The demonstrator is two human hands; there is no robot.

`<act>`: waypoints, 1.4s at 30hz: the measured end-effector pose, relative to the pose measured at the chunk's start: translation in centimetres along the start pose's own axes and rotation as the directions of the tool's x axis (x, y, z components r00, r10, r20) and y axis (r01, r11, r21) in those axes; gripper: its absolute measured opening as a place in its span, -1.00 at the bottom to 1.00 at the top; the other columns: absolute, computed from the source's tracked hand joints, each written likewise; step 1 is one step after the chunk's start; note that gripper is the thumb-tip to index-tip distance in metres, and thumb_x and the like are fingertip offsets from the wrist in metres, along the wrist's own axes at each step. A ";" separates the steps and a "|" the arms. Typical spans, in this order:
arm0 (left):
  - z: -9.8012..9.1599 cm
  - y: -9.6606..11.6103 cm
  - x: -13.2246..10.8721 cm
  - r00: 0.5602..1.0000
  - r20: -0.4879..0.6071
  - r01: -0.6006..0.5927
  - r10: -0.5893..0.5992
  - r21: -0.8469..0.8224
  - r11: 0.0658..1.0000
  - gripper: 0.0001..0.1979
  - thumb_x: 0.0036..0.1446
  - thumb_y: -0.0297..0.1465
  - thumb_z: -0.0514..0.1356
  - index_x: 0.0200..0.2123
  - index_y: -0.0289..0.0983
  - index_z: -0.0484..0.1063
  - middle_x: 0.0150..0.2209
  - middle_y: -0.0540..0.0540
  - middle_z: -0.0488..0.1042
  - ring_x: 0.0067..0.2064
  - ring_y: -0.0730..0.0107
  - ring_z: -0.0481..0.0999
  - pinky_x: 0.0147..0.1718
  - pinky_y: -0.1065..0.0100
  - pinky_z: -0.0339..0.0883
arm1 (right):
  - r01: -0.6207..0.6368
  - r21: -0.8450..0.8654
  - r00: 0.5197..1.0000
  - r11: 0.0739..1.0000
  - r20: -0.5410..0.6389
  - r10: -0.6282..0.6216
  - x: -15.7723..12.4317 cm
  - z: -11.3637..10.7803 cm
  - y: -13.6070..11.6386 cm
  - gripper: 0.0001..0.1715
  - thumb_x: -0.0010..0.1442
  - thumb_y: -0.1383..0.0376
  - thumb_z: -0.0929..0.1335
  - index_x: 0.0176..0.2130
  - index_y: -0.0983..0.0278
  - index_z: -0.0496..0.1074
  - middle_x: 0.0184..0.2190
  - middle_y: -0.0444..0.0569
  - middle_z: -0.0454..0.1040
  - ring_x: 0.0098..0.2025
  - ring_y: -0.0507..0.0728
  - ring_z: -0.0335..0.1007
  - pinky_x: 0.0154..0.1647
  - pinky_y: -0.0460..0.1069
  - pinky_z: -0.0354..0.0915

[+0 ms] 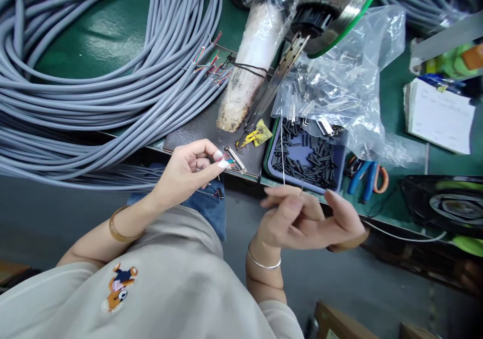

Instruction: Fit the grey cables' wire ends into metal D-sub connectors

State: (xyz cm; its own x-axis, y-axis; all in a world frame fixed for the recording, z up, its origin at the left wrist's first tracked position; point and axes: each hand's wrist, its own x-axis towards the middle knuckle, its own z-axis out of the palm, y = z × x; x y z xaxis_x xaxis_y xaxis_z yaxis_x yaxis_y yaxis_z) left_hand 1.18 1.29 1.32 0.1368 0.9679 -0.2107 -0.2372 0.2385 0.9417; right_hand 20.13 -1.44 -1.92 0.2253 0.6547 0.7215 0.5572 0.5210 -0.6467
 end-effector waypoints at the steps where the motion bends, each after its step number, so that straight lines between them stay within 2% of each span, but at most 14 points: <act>1: 0.0 0.0 0.0 1.000 -0.004 -0.002 0.002 -0.003 1.000 -0.77 0.04 -0.37 0.42 -0.40 -0.30 0.41 -0.61 0.12 0.33 -0.64 0.69 0.19 -0.67 0.58 0.07 | -0.006 -0.007 1.000 1.000 0.008 0.006 0.0 0.1 -0.1 -0.64 0.39 0.30 0.38 0.14 0.08 0.33 -0.43 -0.29 0.54 -0.55 -0.01 0.52 -0.53 -0.08 0.49; 2: 0.0 0.0 0.0 1.000 -0.010 -0.006 0.006 -0.004 1.000 -0.77 0.05 -0.37 0.42 -0.40 -0.30 0.41 -0.60 0.12 0.33 -0.64 0.69 0.19 -0.67 0.58 0.06 | 0.000 -0.011 0.999 1.000 0.043 0.000 0.0 0.3 -0.2 -0.66 0.35 0.38 0.40 0.08 0.12 0.38 -0.35 -0.24 0.61 -0.42 0.03 0.63 -0.40 -0.05 0.57; 4: 0.0 0.1 0.0 1.000 -0.018 -0.012 0.012 -0.004 1.000 -0.78 0.05 -0.37 0.41 -0.41 -0.30 0.41 -0.59 0.11 0.34 -0.64 0.70 0.19 -0.67 0.58 0.05 | -0.006 -0.017 0.991 1.000 0.135 0.009 0.0 0.7 -0.4 -0.74 0.28 0.47 0.43 -0.07 0.19 0.46 -0.23 -0.15 0.67 -0.24 0.08 0.69 -0.20 0.00 0.62; 6: 0.0 0.1 0.0 1.000 -0.009 -0.009 0.009 0.003 1.000 -0.79 0.05 -0.37 0.40 -0.41 -0.30 0.42 -0.60 0.11 0.34 -0.64 0.69 0.19 -0.68 0.57 0.05 | -0.022 -0.016 0.970 1.000 0.243 0.025 0.0 1.2 -0.5 -0.79 0.25 0.48 0.46 -0.16 0.20 0.47 -0.17 -0.10 0.68 -0.17 0.10 0.69 -0.14 0.01 0.62; 8: 0.0 0.1 0.1 1.000 0.018 0.004 -0.004 0.016 1.000 -0.79 0.05 -0.37 0.40 -0.42 -0.31 0.43 -0.61 0.11 0.33 -0.65 0.68 0.19 -0.68 0.56 0.06 | -0.020 -0.015 0.962 1.000 0.270 0.023 0.0 1.5 -0.5 -0.80 0.25 0.48 0.46 -0.19 0.21 0.47 -0.17 -0.09 0.68 -0.16 0.09 0.67 -0.13 0.00 0.60; 12: 0.3 -0.2 0.4 0.999 0.003 -0.050 0.050 0.037 0.998 -0.81 0.03 -0.41 0.39 -0.46 -0.32 0.43 -0.48 0.01 0.49 -0.60 0.69 0.28 -0.63 0.57 0.19 | 0.049 -0.027 0.967 0.998 0.251 -0.041 0.0 2.1 -0.2 -0.79 0.23 0.50 0.46 -0.21 0.21 0.45 -0.18 -0.07 0.68 -0.18 0.07 0.67 -0.15 -0.02 0.59; 15: 0.6 -0.4 0.7 0.988 -0.075 -0.127 0.132 0.061 0.990 -0.85 -0.01 -0.45 0.38 -0.48 -0.33 0.45 -0.38 -0.05 0.58 -0.45 0.59 0.48 -0.46 0.56 0.39 | 0.099 -0.031 0.964 0.995 0.249 -0.088 0.0 2.4 -0.1 -0.78 0.22 0.50 0.45 -0.23 0.20 0.42 -0.13 -0.04 0.68 -0.18 0.07 0.66 -0.15 -0.03 0.60; 17: 0.7 -0.4 0.9 0.981 -0.114 -0.150 0.159 0.082 0.985 -0.87 -0.03 -0.46 0.38 -0.48 -0.33 0.48 -0.35 -0.08 0.61 -0.37 0.52 0.56 -0.38 0.53 0.45 | 0.098 -0.011 0.963 0.995 0.254 -0.092 0.1 2.5 0.0 -0.78 0.22 0.50 0.43 -0.24 0.20 0.40 -0.09 -0.02 0.68 -0.17 0.07 0.66 -0.16 -0.03 0.61; 23: 0.7 -0.3 1.3 0.970 -0.138 -0.184 0.201 0.125 0.975 -0.88 -0.02 -0.45 0.38 -0.48 -0.32 0.49 -0.35 -0.08 0.62 -0.44 0.55 0.51 -0.48 0.54 0.40 | 0.054 0.041 0.960 0.998 0.272 -0.063 0.5 2.8 0.1 -0.77 0.24 0.50 0.41 -0.22 0.18 0.37 -0.07 0.00 0.66 -0.11 0.11 0.66 -0.17 -0.01 0.62; 33: 0.8 0.2 1.4 0.956 -0.136 -0.241 0.262 0.150 0.959 -0.88 -0.02 -0.48 0.38 -0.50 -0.31 0.50 -0.36 -0.06 0.62 -0.40 0.54 0.54 -0.42 0.55 0.44 | 0.154 -0.058 0.966 0.986 0.220 -0.138 1.6 3.2 -0.2 -0.78 0.22 0.47 0.46 -0.24 0.19 0.41 -0.15 -0.08 0.69 -0.21 0.07 0.67 -0.18 -0.02 0.58; 36: 0.7 0.6 1.5 0.963 -0.126 -0.220 0.236 0.126 0.967 -0.87 -0.05 -0.47 0.40 -0.51 -0.31 0.49 -0.37 -0.06 0.62 -0.38 0.52 0.56 -0.40 0.54 0.45 | 0.177 -0.076 0.966 0.981 0.204 -0.158 1.7 3.2 -0.3 -0.77 0.20 0.47 0.48 -0.25 0.19 0.42 -0.17 -0.08 0.70 -0.23 0.07 0.66 -0.21 -0.04 0.56; 39: 0.6 0.7 1.6 0.982 -0.125 -0.130 0.143 0.104 0.986 -0.84 -0.08 -0.46 0.43 -0.53 -0.31 0.48 -0.37 -0.07 0.61 -0.44 0.54 0.50 -0.49 0.54 0.38 | 0.195 -0.067 0.965 0.978 0.191 -0.180 1.5 3.2 -0.3 -0.79 0.21 0.44 0.47 -0.28 0.19 0.40 -0.20 -0.08 0.70 -0.28 0.06 0.66 -0.28 -0.05 0.55; 42: 0.5 0.6 1.6 0.988 -0.130 -0.069 0.080 0.083 0.994 -0.81 -0.10 -0.46 0.44 -0.54 -0.31 0.47 -0.38 -0.07 0.60 -0.46 0.56 0.45 -0.56 0.55 0.30 | 0.185 -0.071 0.963 0.980 0.214 -0.167 1.3 3.1 -0.1 -0.79 0.23 0.45 0.45 -0.28 0.18 0.39 -0.20 -0.09 0.70 -0.27 0.06 0.66 -0.26 -0.05 0.55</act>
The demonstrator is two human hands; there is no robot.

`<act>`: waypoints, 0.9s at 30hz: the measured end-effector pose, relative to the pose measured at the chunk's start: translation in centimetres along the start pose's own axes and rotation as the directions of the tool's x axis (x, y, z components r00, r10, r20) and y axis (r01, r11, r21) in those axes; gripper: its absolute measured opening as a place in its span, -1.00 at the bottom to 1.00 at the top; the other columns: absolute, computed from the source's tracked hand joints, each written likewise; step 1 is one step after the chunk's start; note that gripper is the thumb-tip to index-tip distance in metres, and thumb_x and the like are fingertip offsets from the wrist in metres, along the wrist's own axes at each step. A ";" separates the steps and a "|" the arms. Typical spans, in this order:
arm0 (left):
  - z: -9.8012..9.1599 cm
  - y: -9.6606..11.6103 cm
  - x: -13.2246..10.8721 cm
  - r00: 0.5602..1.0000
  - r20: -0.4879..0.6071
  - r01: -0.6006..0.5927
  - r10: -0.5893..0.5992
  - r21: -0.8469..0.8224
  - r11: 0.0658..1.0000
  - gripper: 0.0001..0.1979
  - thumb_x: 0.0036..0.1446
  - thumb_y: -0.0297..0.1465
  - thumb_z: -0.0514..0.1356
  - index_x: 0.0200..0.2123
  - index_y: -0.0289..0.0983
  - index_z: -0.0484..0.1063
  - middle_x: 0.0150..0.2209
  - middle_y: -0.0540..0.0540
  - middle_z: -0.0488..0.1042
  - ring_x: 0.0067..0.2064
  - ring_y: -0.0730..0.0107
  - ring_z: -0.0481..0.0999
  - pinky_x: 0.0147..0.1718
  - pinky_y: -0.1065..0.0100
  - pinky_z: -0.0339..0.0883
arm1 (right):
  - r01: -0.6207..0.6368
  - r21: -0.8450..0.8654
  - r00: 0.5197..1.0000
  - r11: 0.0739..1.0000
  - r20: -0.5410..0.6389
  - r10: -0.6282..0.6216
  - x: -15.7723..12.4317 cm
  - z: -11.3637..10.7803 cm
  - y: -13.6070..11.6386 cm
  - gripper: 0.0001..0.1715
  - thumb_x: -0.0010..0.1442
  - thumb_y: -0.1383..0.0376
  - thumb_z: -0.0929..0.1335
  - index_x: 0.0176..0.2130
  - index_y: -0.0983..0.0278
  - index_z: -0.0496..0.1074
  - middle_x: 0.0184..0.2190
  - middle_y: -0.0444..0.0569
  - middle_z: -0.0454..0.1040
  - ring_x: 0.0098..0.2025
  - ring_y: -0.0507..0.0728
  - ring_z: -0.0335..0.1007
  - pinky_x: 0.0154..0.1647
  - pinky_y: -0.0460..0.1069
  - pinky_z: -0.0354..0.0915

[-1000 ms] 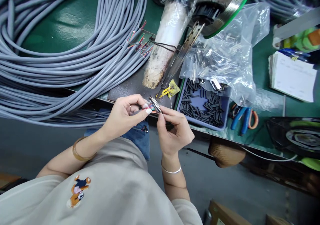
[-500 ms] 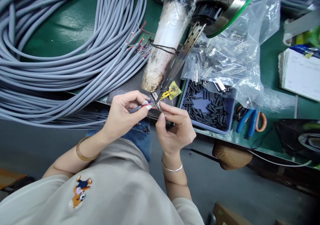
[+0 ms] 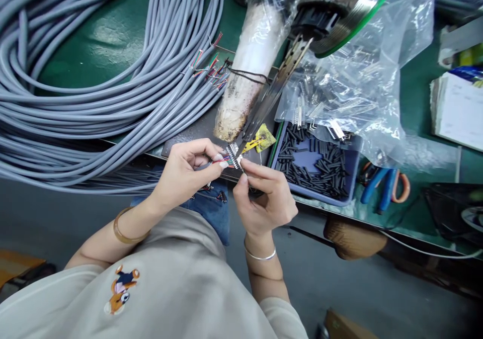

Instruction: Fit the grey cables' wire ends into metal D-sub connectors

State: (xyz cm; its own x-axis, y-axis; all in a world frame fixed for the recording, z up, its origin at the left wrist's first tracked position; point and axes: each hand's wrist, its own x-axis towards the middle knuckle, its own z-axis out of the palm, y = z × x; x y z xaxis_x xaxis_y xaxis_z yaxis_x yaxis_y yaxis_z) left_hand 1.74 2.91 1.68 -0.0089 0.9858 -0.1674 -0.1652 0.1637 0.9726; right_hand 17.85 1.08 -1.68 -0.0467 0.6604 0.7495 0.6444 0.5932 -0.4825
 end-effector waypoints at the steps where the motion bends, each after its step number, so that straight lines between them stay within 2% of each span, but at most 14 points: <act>1: 0.0 -0.1 0.0 1.000 -0.001 0.009 -0.009 -0.004 1.000 -0.81 -0.10 -0.45 0.44 -0.54 -0.31 0.46 -0.37 -0.07 0.60 -0.47 0.56 0.45 -0.57 0.55 0.28 | -0.004 -0.001 1.000 1.000 0.009 0.004 0.0 0.0 0.0 -0.79 0.23 0.45 0.45 -0.27 0.18 0.39 -0.19 -0.09 0.70 -0.26 0.06 0.66 -0.24 -0.04 0.55; 13: 0.2 0.3 0.0 0.999 -0.028 -0.039 0.039 0.013 0.999 -0.80 -0.04 -0.42 0.43 -0.50 -0.29 0.45 -0.45 -0.03 0.52 -0.49 0.59 0.38 -0.59 0.55 0.21 | -0.009 -0.035 1.000 0.999 0.005 0.009 0.9 0.0 -0.5 -0.76 0.18 0.49 0.50 -0.25 0.19 0.46 -0.18 -0.09 0.69 -0.22 0.05 0.65 -0.16 -0.05 0.57; 21: -0.2 -0.1 0.0 1.000 0.023 0.013 -0.013 0.005 1.000 -0.81 -0.06 -0.45 0.42 -0.50 -0.31 0.44 -0.39 -0.04 0.54 -0.55 0.66 0.29 -0.62 0.56 0.18 | 0.105 -0.074 0.994 0.992 0.015 -0.104 0.1 -0.1 -0.2 -0.81 0.22 0.45 0.48 -0.26 0.20 0.44 -0.18 -0.04 0.71 -0.25 0.06 0.67 -0.24 -0.08 0.56; 23: -0.2 -0.1 -0.1 0.999 0.037 0.021 -0.021 0.012 1.000 -0.81 -0.07 -0.46 0.42 -0.49 -0.31 0.44 -0.43 -0.02 0.50 -0.56 0.69 0.24 -0.64 0.57 0.12 | 0.054 -0.041 0.999 0.998 0.007 -0.054 0.1 -0.2 -0.2 -0.79 0.20 0.46 0.50 -0.25 0.20 0.44 -0.19 -0.06 0.70 -0.24 0.06 0.67 -0.22 -0.07 0.56; 27: -0.3 0.1 -0.5 0.996 0.075 0.048 -0.051 0.037 0.998 -0.80 -0.06 -0.43 0.44 -0.46 -0.30 0.45 -0.58 0.08 0.34 -0.62 0.68 0.16 -0.67 0.55 0.04 | -0.144 0.090 0.989 0.985 0.037 0.142 0.3 -0.3 -0.4 -0.77 0.21 0.48 0.48 -0.26 0.19 0.45 -0.21 -0.12 0.69 -0.20 0.08 0.66 -0.17 -0.02 0.57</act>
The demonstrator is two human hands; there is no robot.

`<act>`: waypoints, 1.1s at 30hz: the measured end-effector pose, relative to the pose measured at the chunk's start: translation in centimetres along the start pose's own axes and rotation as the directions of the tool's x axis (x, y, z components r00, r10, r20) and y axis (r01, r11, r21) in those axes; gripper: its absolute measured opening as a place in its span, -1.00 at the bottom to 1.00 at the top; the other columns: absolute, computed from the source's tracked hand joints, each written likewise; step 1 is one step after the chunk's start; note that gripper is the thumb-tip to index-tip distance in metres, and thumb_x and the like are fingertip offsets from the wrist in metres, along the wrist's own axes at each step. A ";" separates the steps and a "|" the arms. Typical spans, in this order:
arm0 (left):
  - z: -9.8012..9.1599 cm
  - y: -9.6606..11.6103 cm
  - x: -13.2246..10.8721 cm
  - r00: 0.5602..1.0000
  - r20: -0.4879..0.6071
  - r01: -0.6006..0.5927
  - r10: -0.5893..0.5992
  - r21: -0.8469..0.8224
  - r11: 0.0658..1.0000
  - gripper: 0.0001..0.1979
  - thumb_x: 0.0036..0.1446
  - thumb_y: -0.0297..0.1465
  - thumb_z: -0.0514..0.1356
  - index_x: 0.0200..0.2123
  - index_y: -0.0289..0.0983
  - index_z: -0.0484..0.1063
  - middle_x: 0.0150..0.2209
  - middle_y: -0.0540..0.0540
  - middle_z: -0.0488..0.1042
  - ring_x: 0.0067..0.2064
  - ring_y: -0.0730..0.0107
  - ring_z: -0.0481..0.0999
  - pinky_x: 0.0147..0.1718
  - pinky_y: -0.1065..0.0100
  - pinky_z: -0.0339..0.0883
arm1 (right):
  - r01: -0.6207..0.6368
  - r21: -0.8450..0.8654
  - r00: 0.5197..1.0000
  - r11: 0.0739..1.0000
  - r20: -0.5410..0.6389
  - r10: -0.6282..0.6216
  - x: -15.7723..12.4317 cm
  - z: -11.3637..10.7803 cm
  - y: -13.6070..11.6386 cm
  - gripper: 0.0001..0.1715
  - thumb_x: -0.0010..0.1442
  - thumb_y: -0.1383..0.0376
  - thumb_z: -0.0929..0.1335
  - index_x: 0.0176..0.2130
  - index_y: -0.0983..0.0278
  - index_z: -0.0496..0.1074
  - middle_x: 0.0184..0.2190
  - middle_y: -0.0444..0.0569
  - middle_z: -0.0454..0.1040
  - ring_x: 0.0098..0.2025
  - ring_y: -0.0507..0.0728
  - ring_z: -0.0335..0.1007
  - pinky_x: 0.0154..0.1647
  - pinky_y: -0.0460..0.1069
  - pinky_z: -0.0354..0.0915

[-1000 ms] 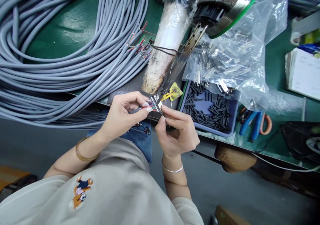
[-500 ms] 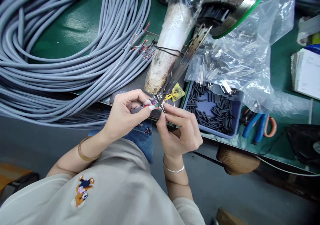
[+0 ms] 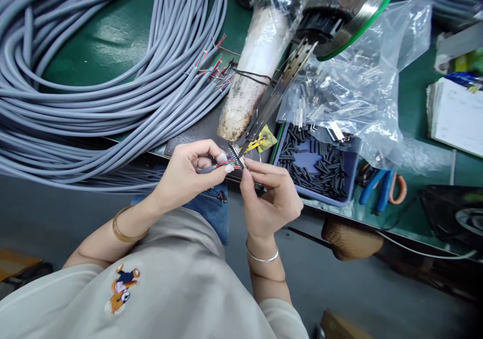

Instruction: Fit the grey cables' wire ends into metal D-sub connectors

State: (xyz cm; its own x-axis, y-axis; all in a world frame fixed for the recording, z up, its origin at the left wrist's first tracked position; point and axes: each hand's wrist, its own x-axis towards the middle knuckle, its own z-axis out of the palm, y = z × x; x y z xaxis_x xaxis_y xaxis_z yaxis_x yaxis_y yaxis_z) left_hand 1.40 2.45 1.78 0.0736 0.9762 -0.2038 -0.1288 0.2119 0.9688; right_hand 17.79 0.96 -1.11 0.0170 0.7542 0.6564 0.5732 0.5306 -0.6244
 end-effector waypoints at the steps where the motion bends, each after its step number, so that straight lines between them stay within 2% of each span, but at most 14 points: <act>1: 0.0 0.0 -0.1 1.000 -0.003 0.001 -0.001 0.003 1.000 -0.80 -0.05 -0.42 0.44 -0.46 -0.30 0.45 -0.59 0.09 0.32 -0.62 0.68 0.16 -0.68 0.55 0.03 | -0.020 0.018 1.000 1.000 0.009 0.020 0.0 0.0 -0.1 -0.78 0.21 0.49 0.48 -0.26 0.19 0.45 -0.21 -0.12 0.68 -0.20 0.08 0.66 -0.17 -0.01 0.57; 9: 0.7 0.0 0.2 0.994 -0.096 -0.062 0.061 -0.007 0.998 -0.78 -0.07 -0.46 0.42 -0.50 -0.31 0.40 -0.48 0.02 0.43 -0.55 0.67 0.20 -0.62 0.56 0.07 | 0.139 -0.128 0.990 0.982 0.014 -0.138 0.0 0.4 -0.1 -0.75 0.20 0.50 0.49 -0.21 0.20 0.47 -0.16 -0.06 0.70 -0.20 0.06 0.67 -0.14 -0.06 0.56; 17: 0.9 0.2 0.3 0.989 -0.110 -0.097 0.098 0.012 0.995 -0.79 -0.04 -0.46 0.41 -0.51 -0.28 0.40 -0.43 -0.03 0.51 -0.47 0.58 0.37 -0.57 0.54 0.17 | 0.120 -0.111 0.993 0.987 -0.001 -0.121 0.4 0.5 0.1 -0.79 0.22 0.45 0.49 -0.24 0.17 0.45 -0.17 -0.09 0.69 -0.19 0.08 0.66 -0.13 -0.02 0.58; 22: 0.8 0.3 0.5 0.983 -0.113 -0.143 0.145 0.023 0.989 -0.81 -0.07 -0.48 0.42 -0.51 -0.30 0.44 -0.42 -0.04 0.56 -0.47 0.58 0.39 -0.55 0.55 0.24 | 0.156 -0.135 0.987 0.979 -0.001 -0.158 0.4 0.4 0.1 -0.78 0.20 0.44 0.51 -0.23 0.17 0.47 -0.13 -0.08 0.68 -0.19 0.07 0.66 -0.14 -0.04 0.59; 25: 0.5 -0.1 0.6 0.991 -0.080 -0.110 0.108 -0.019 0.994 -0.80 -0.10 -0.50 0.43 -0.50 -0.30 0.44 -0.41 -0.03 0.57 -0.47 0.58 0.41 -0.53 0.56 0.31 | 0.210 -0.152 0.977 0.966 0.008 -0.211 0.1 0.5 0.2 -0.80 0.21 0.44 0.50 -0.24 0.20 0.45 -0.13 -0.04 0.69 -0.19 0.07 0.67 -0.18 -0.08 0.59; 28: 0.2 -0.4 0.6 0.998 -0.053 -0.045 0.042 -0.052 0.998 -0.77 -0.12 -0.48 0.45 -0.51 -0.30 0.43 -0.40 -0.03 0.57 -0.51 0.63 0.38 -0.58 0.57 0.28 | 0.219 -0.163 0.976 0.962 0.034 -0.217 -0.1 0.4 0.3 -0.81 0.23 0.43 0.48 -0.25 0.19 0.43 -0.14 -0.04 0.70 -0.20 0.07 0.68 -0.21 -0.07 0.59; 30: 0.2 -0.3 0.5 0.999 -0.046 -0.016 0.013 -0.069 0.998 -0.74 -0.14 -0.46 0.48 -0.51 -0.31 0.43 -0.42 -0.02 0.56 -0.58 0.69 0.31 -0.65 0.58 0.19 | 0.185 -0.143 0.983 0.972 0.035 -0.182 -0.1 0.2 0.3 -0.80 0.24 0.44 0.47 -0.25 0.18 0.42 -0.14 -0.07 0.70 -0.21 0.07 0.68 -0.21 -0.06 0.58; 33: 0.2 0.0 0.3 0.999 -0.035 0.014 -0.016 -0.079 0.997 -0.72 -0.15 -0.44 0.51 -0.50 -0.31 0.44 -0.57 0.06 0.45 -0.66 0.72 0.21 -0.71 0.58 0.08 | 0.090 -0.049 0.996 0.995 0.031 -0.089 0.3 0.0 0.1 -0.79 0.25 0.47 0.46 -0.25 0.18 0.42 -0.19 -0.11 0.69 -0.20 0.06 0.67 -0.17 -0.03 0.57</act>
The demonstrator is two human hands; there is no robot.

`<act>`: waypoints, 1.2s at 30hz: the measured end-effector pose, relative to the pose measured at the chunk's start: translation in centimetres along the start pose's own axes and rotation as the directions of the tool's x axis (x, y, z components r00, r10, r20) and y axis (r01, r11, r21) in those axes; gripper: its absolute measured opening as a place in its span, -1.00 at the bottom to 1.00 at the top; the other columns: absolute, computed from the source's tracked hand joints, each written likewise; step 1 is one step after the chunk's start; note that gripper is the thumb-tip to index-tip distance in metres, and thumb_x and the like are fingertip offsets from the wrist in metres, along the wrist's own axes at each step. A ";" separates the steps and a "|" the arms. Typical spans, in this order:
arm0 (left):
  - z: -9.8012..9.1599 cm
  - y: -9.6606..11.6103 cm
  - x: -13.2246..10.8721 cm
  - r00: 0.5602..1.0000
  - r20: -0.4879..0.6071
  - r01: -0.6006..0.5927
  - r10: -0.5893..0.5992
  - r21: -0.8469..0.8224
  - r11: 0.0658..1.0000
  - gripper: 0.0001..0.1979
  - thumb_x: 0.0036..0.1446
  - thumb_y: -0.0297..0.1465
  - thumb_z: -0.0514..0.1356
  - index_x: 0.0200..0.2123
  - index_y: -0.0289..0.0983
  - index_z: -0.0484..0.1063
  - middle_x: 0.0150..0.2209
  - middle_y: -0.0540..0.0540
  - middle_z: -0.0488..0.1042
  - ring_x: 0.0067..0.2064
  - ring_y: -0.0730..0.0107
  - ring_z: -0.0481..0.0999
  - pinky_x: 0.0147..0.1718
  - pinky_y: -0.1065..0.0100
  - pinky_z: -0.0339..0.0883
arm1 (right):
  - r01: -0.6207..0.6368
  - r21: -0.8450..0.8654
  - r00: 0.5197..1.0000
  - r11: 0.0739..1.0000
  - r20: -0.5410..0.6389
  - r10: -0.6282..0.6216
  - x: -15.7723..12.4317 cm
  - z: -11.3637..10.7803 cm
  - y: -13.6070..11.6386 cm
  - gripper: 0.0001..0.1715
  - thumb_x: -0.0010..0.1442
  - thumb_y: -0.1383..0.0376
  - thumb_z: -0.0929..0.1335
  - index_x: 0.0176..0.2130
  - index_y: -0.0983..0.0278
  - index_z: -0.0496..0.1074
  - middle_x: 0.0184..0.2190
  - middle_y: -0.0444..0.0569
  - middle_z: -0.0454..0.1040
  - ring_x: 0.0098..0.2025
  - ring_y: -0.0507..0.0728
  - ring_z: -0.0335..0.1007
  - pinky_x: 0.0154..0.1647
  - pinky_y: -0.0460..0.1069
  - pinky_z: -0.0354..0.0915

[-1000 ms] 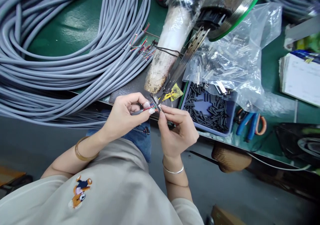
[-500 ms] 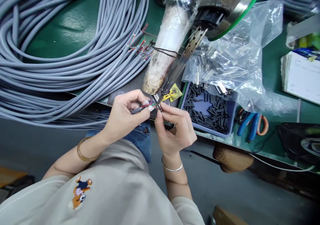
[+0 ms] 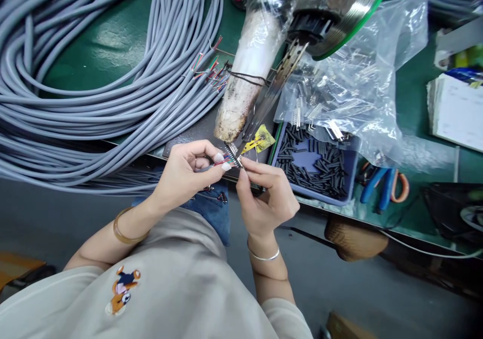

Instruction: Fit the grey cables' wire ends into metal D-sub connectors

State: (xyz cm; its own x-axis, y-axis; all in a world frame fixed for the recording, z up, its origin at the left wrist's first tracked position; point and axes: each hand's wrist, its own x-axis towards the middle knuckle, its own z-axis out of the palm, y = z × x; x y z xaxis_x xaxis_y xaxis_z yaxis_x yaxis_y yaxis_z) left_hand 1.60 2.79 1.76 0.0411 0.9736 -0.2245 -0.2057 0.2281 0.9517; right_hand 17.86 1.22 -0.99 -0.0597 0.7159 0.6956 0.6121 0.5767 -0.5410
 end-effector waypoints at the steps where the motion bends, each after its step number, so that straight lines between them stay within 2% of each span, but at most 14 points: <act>1: 0.0 0.1 -0.1 1.000 -0.001 0.004 -0.004 0.002 1.000 -0.72 -0.14 -0.43 0.52 -0.49 -0.31 0.45 -0.62 0.09 0.39 -0.67 0.71 0.20 -0.72 0.58 0.07 | -0.027 0.033 1.000 0.999 0.006 0.027 0.1 0.0 -0.1 -0.79 0.25 0.48 0.46 -0.24 0.18 0.43 -0.21 -0.12 0.68 -0.20 0.06 0.66 -0.16 -0.03 0.57; 5: 0.1 0.1 -0.4 0.999 -0.030 -0.034 0.035 0.041 0.999 -0.76 -0.07 -0.42 0.48 -0.47 -0.31 0.46 -0.68 0.13 0.28 -0.66 0.69 0.17 -0.70 0.58 0.04 | -0.021 0.028 1.000 0.999 0.013 0.021 0.3 0.1 -0.3 -0.78 0.24 0.50 0.46 -0.23 0.19 0.46 -0.22 -0.12 0.68 -0.19 0.05 0.65 -0.13 -0.03 0.56; 9: 0.4 -0.3 -0.5 0.985 -0.088 -0.134 0.147 0.139 0.981 -0.84 -0.02 -0.45 0.40 -0.47 -0.31 0.46 -0.56 0.04 0.39 -0.56 0.64 0.30 -0.63 0.58 0.11 | 0.035 -0.045 0.999 0.998 0.007 -0.034 0.2 0.2 -0.3 -0.80 0.23 0.49 0.47 -0.22 0.21 0.47 -0.16 -0.06 0.69 -0.18 0.06 0.66 -0.12 -0.05 0.56; 13: 0.7 -0.5 -0.4 0.976 -0.106 -0.169 0.192 0.191 0.967 -0.85 -0.02 -0.46 0.36 -0.50 -0.30 0.43 -0.51 0.00 0.43 -0.49 0.57 0.39 -0.61 0.57 0.16 | 0.045 -0.039 0.999 0.998 0.001 -0.045 0.2 0.3 0.0 -0.81 0.24 0.48 0.47 -0.23 0.21 0.47 -0.17 -0.06 0.69 -0.18 0.06 0.66 -0.13 -0.05 0.57; 19: 0.6 -0.5 -0.2 0.971 -0.104 -0.187 0.215 0.227 0.956 -0.86 0.01 -0.46 0.35 -0.48 -0.29 0.42 -0.48 0.00 0.46 -0.47 0.56 0.41 -0.59 0.56 0.20 | 0.025 -0.022 1.000 0.999 -0.001 -0.025 0.3 0.5 0.2 -0.81 0.23 0.47 0.49 -0.24 0.20 0.49 -0.16 -0.08 0.69 -0.19 0.05 0.65 -0.14 -0.06 0.57; 26: 0.7 -0.1 -0.3 0.928 -0.103 -0.322 0.359 0.269 0.908 -0.89 0.02 -0.49 0.34 -0.48 -0.30 0.47 -0.43 -0.03 0.55 -0.48 0.59 0.40 -0.57 0.56 0.22 | 0.060 -0.045 0.998 0.997 -0.012 -0.061 0.6 0.5 -0.1 -0.78 0.20 0.47 0.51 -0.18 0.20 0.52 -0.12 -0.08 0.68 -0.16 0.06 0.66 -0.08 -0.05 0.60; 32: 0.4 -0.6 -0.3 0.968 -0.061 -0.222 0.243 0.240 0.945 -0.87 0.02 -0.48 0.35 -0.49 -0.31 0.44 -0.43 -0.04 0.55 -0.49 0.59 0.39 -0.57 0.55 0.20 | 0.125 -0.083 0.992 0.989 0.023 -0.124 -0.2 0.3 0.1 -0.84 0.26 0.44 0.47 -0.22 0.22 0.44 -0.15 -0.02 0.70 -0.19 0.07 0.68 -0.16 -0.07 0.60; 34: 0.4 -0.6 -0.5 0.974 -0.035 -0.210 0.225 0.250 0.945 -0.86 0.03 -0.47 0.34 -0.49 -0.31 0.43 -0.44 -0.04 0.53 -0.50 0.59 0.38 -0.58 0.54 0.19 | 0.107 -0.056 0.994 0.993 0.015 -0.107 -0.4 0.0 0.3 -0.84 0.28 0.44 0.45 -0.18 0.22 0.43 -0.19 -0.04 0.70 -0.21 0.06 0.68 -0.18 -0.08 0.58; 36: 0.4 -0.4 -0.8 0.974 0.008 -0.219 0.226 0.282 0.934 -0.86 0.05 -0.48 0.32 -0.49 -0.31 0.42 -0.46 -0.03 0.52 -0.52 0.59 0.37 -0.59 0.54 0.16 | 0.045 -0.025 0.999 0.999 -0.009 -0.045 -0.4 -0.6 0.4 -0.84 0.30 0.43 0.43 -0.16 0.21 0.41 -0.23 -0.08 0.70 -0.25 0.04 0.67 -0.31 -0.10 0.52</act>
State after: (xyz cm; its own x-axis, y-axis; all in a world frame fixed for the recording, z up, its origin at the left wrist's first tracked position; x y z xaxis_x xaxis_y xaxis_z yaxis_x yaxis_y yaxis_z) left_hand 2.02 1.94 1.60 0.0017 1.0000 -0.0019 0.0750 0.0018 0.9972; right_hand 18.59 0.99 -1.23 -0.0800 0.6854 0.7238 0.6283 0.5984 -0.4972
